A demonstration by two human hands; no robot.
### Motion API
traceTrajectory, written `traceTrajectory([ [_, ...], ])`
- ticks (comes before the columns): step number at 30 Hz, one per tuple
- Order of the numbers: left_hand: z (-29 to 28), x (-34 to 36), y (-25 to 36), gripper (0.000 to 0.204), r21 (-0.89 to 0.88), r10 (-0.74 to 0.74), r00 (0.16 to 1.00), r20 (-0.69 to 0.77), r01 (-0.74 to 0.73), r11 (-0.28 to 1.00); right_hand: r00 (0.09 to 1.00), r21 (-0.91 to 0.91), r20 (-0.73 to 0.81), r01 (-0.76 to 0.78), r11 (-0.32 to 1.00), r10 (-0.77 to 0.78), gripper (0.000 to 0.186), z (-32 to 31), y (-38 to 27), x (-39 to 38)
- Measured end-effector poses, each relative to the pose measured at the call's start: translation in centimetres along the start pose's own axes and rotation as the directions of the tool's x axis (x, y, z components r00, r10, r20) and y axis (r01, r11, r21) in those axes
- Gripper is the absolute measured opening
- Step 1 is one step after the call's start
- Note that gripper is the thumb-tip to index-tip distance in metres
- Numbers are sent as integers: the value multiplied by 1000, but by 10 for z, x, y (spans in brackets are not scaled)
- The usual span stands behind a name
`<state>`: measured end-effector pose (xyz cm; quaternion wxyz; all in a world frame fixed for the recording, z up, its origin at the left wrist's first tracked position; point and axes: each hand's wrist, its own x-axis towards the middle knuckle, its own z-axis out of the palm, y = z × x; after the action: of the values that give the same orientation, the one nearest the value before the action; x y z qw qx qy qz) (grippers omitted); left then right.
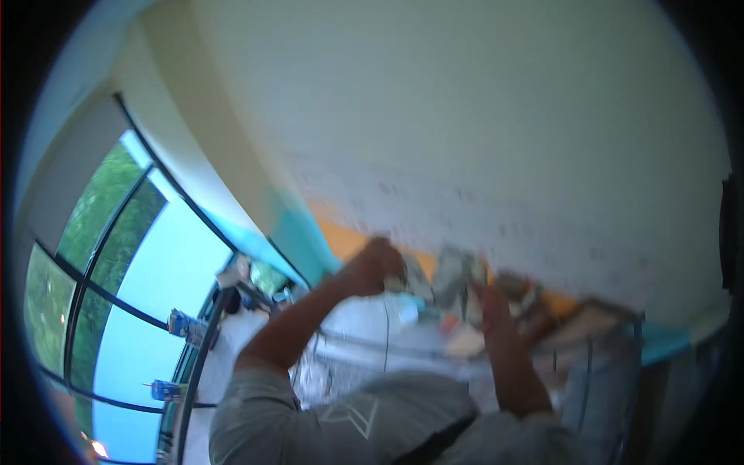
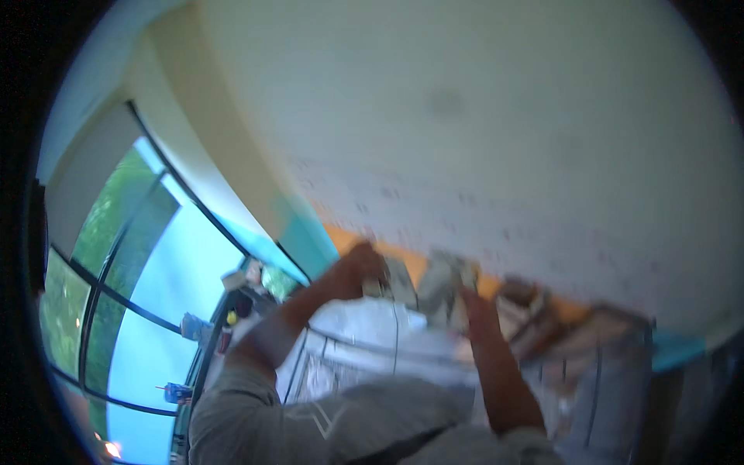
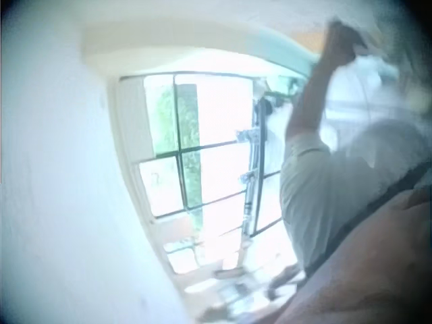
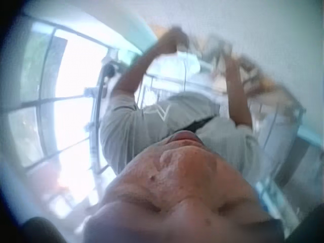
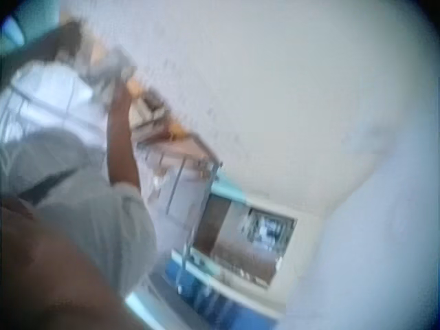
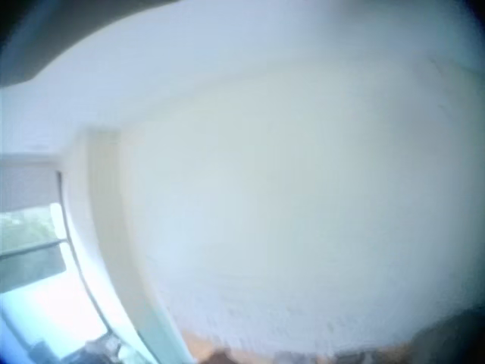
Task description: The person applies white compound to the ceiling and upper wall joints using a putty knife and a larger flat tool, then covers a section with white tape.
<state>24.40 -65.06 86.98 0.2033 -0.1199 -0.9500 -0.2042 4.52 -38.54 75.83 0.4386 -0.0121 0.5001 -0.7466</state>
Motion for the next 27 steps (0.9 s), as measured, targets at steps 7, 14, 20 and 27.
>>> traceTrajectory([
  [7, -25, -53, -20, 13, -158, -574, 605, -552, 600, 785, 658, -742, 572, 670, 33, -489, 36, 2, -43, -21],
  [14, -304, -31, -7, 20, 386, 412, 128, -902, 665, 639, 668, -718, 529, 681, 145, -523, 30, -21, -16, 41],
  [20, -511, 56, 113, 35, 210, 176, -197, -965, -169, 963, 863, -477, 386, 488, 731, -325, 24, -40, 10, 108],
  [27, -600, 132, 192, 32, 490, 691, -336, -639, 515, 703, 772, 74, 635, -86, 993, 20, 17, -85, 32, 165],
])
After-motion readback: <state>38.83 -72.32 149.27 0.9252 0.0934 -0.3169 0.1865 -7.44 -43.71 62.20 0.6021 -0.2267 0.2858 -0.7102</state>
